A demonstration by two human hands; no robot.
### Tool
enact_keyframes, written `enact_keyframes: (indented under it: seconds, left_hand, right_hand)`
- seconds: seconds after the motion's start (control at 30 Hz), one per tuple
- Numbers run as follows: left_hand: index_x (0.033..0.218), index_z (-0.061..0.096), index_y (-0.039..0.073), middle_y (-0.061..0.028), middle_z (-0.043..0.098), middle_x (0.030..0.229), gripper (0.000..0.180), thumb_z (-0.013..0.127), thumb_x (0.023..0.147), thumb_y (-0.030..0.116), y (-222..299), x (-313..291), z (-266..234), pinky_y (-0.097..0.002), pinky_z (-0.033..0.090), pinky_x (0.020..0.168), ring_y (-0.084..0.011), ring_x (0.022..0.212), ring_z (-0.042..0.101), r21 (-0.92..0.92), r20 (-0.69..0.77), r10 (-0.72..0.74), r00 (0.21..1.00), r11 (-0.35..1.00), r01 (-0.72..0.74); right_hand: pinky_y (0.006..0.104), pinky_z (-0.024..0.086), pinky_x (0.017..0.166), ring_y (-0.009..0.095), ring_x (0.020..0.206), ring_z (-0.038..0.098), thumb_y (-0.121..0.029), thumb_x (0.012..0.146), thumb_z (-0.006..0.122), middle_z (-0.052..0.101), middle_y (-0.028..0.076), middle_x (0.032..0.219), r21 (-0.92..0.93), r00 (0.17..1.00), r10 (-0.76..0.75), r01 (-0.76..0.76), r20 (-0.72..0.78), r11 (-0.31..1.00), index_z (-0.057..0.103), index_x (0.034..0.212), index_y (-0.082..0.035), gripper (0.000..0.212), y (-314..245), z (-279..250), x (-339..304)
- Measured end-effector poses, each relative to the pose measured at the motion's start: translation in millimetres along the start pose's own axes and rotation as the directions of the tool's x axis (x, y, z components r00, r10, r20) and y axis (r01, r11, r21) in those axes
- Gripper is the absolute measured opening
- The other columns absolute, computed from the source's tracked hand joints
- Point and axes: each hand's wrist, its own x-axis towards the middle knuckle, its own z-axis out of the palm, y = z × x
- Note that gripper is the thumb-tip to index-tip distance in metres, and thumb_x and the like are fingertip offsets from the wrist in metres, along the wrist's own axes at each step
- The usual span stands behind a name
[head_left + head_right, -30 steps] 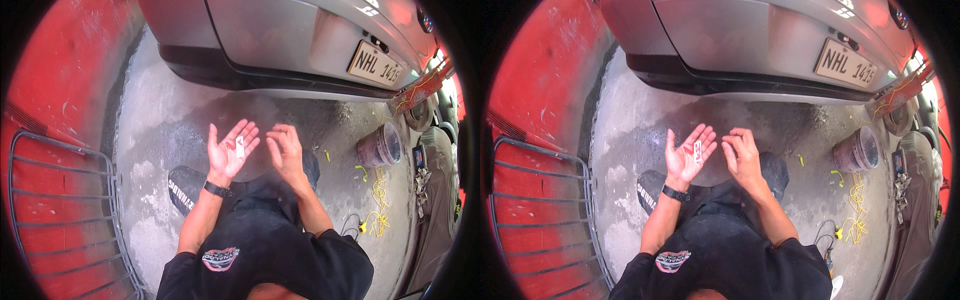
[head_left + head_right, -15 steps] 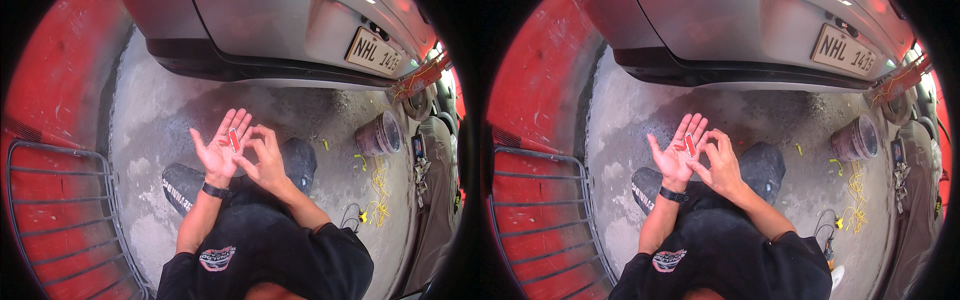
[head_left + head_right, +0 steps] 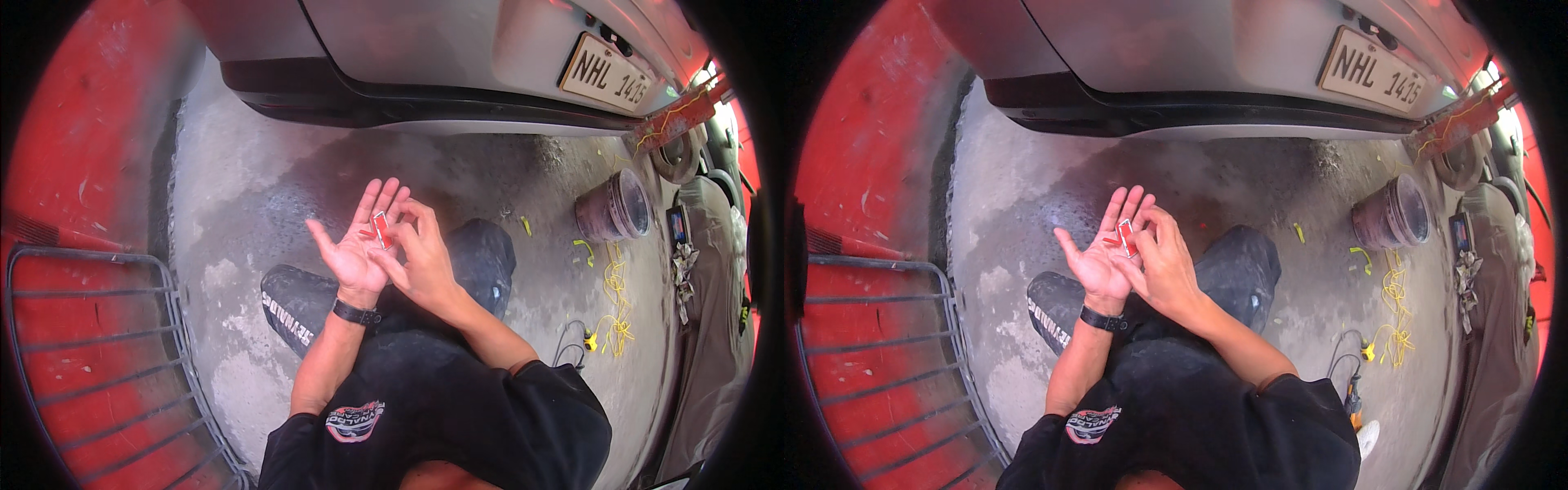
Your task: The person prepares small red and green vinyl stickers by peeling off backing layers and using a green plastic squeegee tool. They then apply the stickers to the rear bumper of a silver car, smoothing them down to ensure adhesion.
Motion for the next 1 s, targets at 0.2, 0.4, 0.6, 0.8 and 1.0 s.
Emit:
enact_keyframes:
  seconds: [0.2,0.4,0.6,0.8,1.0]
  left_hand:
    - [0.155,0.025,-0.003,-0.0249,0.03,0.159,0.114,0.034,0.085,0.087,-4.2,-3.3,-8.4,-0.0493,0.029,0.12,-0.0372,0.144,0.036,-0.057,-0.011,-0.043,0.999,0.997,0.042]
    - [0.151,0.033,-0.002,-0.0217,0.047,0.144,0.106,0.037,0.088,0.083,-7.2,-6.3,-12.7,-0.0483,0.042,0.11,-0.0338,0.127,0.052,0.03,-0.128,-0.081,0.989,0.996,0.085]
    - [0.142,0.045,0.001,-0.0068,0.062,0.111,0.062,0.04,0.106,0.051,-20.2,-1.1,-26.3,-0.0287,0.051,0.075,-0.0134,0.087,0.06,0.36,-0.343,-0.045,0.938,0.916,0.176]
    - [0.114,0.064,0.005,0.0028,0.056,0.084,0.026,0.061,0.103,0.028,-31.1,-14.5,-32.1,-0.0184,0.029,0.046,-0.0015,0.054,0.038,0.638,-0.334,0.113,0.936,0.758,0.136]
    - [0.104,0.068,0.006,0.0021,0.065,0.088,0.012,0.069,0.097,0.016,-40.2,-1.0,-29.9,-0.0177,0.025,0.044,0.0006,0.055,0.04,0.728,-0.289,0.149,0.946,0.676,0.115]
  right_hand:
    - [0.0533,0.045,0.095,0.042,0.115,0.054,-0.013,0.076,0.079,0.053,0.023,0.123,-0.15,1.0,-0.027,0.025,-0.015,0.988,0.064,0.097,0.0,0.029,8.3,10.8,6.0]
    - [0.0387,0.05,0.089,0.026,0.109,0.059,-0.007,0.085,0.073,0.059,0.014,0.12,0.452,0.897,0.441,-0.396,0.007,0.799,0.069,0.092,0.001,0.011,21.5,15.3,0.6]
    - [0.0309,0.049,0.093,0.017,0.1,0.063,-0.01,0.095,0.067,0.06,0.009,0.119,0.775,0.691,0.697,-0.543,0.193,0.324,0.072,0.098,0.003,0.014,39.8,1.5,-5.0]
    - [0.0292,0.048,0.092,0.014,0.104,0.059,-0.011,0.094,0.069,0.061,0.009,0.118,0.734,0.762,0.647,-0.451,0.02,0.508,0.074,0.096,0.003,0.015,54.5,3.8,-12.3]
    - [0.0276,0.048,0.088,0.014,0.103,0.058,-0.01,0.094,0.07,0.059,0.009,0.119,0.783,0.738,0.674,-0.44,0.036,0.44,0.076,0.094,0.003,0.014,61.3,-0.1,-20.6]
